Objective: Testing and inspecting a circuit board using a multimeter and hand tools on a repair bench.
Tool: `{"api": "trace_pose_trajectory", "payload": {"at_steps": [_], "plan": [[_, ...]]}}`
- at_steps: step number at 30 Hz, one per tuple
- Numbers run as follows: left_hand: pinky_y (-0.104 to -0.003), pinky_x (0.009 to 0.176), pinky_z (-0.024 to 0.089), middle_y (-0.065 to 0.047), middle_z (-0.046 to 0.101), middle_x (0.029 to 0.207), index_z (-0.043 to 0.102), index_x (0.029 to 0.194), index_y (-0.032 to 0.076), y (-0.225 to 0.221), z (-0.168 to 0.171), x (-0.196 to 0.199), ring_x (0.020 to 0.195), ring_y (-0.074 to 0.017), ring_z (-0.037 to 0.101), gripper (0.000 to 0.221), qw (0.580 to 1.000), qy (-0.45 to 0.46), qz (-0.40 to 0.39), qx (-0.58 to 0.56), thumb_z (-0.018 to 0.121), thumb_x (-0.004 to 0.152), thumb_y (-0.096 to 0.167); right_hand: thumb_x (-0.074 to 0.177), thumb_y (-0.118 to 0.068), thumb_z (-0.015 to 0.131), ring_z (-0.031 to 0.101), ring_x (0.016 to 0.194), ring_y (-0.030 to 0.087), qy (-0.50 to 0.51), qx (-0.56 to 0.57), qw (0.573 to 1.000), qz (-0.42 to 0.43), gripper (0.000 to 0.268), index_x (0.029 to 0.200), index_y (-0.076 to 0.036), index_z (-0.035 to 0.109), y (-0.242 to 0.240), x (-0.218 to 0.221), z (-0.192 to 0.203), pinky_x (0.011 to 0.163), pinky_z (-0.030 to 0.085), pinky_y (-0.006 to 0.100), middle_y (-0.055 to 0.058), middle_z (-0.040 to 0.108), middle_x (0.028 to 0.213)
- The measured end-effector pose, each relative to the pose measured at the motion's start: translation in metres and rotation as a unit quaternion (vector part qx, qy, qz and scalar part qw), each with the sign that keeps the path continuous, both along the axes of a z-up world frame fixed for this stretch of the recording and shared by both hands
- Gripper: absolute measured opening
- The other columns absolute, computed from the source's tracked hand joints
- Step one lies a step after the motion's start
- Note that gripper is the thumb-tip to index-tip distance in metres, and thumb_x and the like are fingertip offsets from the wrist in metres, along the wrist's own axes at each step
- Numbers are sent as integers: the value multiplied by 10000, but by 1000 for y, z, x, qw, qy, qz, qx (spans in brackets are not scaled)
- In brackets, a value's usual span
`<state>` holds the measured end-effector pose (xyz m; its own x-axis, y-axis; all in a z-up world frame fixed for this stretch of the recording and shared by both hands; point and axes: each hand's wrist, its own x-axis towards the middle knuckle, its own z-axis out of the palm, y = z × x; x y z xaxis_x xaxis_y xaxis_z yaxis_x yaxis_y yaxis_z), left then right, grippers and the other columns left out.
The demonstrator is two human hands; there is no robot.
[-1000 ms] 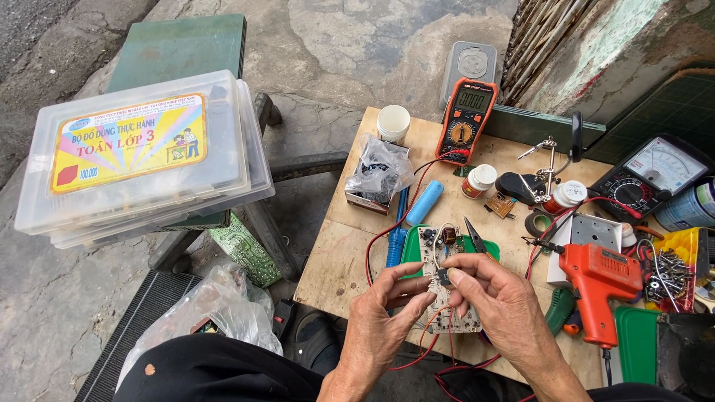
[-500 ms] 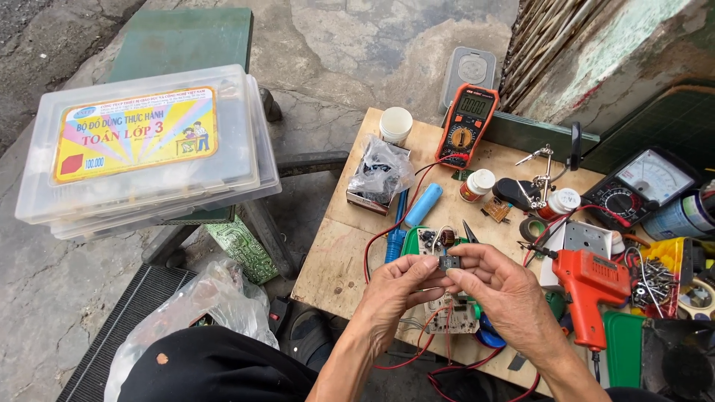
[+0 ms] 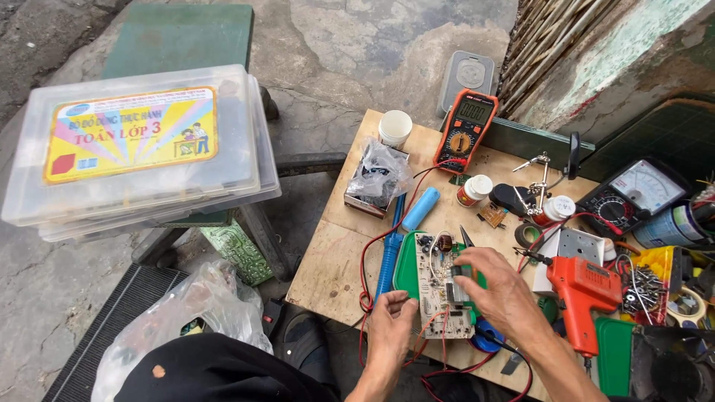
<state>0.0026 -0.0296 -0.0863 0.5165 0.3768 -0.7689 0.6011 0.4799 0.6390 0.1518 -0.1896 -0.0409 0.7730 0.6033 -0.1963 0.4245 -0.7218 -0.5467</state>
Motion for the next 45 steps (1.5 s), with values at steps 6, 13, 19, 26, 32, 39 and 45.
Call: {"api": "trace_pose_trajectory", "payload": {"at_steps": [6,13,19,26,32,39,45], "plan": [[-297,945,611,47,846,1147,739,1209,199,-13,-15,6,1063,-100,798,342,996,-1,-43,74,749,958,431,1012,-321,689,588,1468,266,-44,-9,999,30,347,1320,-174,748,1,1,-28,1126,516,513,59,645,1543],[-322,847,580,86,841,942,764,1201,243,-11,-10,2,874,-91,778,282,989,-11,-91,114,710,990,420,999,-257,692,585,1471,274,-56,-20,998,28,310,1296,-177,732,9,-2,-25,1099,531,510,64,625,1557],[-317,825,583,86,817,840,697,1321,221,-13,-20,3,815,-86,765,372,989,-68,-76,111,694,954,284,981,-220,661,615,1427,288,-43,-36,998,19,324,1296,-170,719,12,-1,-23,1053,560,531,70,619,1559],[-297,801,584,116,718,838,773,1363,218,-14,-34,4,792,-56,704,376,985,-84,-94,119,667,1008,279,982,-241,647,683,1292,266,-22,-65,998,3,327,1296,-176,712,11,2,-25,979,559,506,28,619,1561],[-274,760,558,130,680,838,817,1334,211,-16,-40,4,756,-35,662,368,984,-91,-88,123,656,1010,278,987,-233,656,736,1099,282,-36,-99,994,16,306,1288,-189,692,11,2,-28,881,575,511,12,595,1578],[-312,695,529,103,620,829,788,1374,188,-16,-36,1,719,-54,593,349,983,-118,-88,108,651,1063,266,1021,-230,629,762,924,286,-43,-86,995,16,290,1292,-155,700,12,2,-24,868,571,494,22,624,1531],[-297,774,593,94,712,904,796,1353,202,-15,-24,1,808,-56,686,364,986,-110,-81,98,646,1038,306,1023,-273,651,659,1380,283,-50,-56,997,12,347,1347,-159,705,0,5,-36,1002,560,515,18,633,1557]]}}
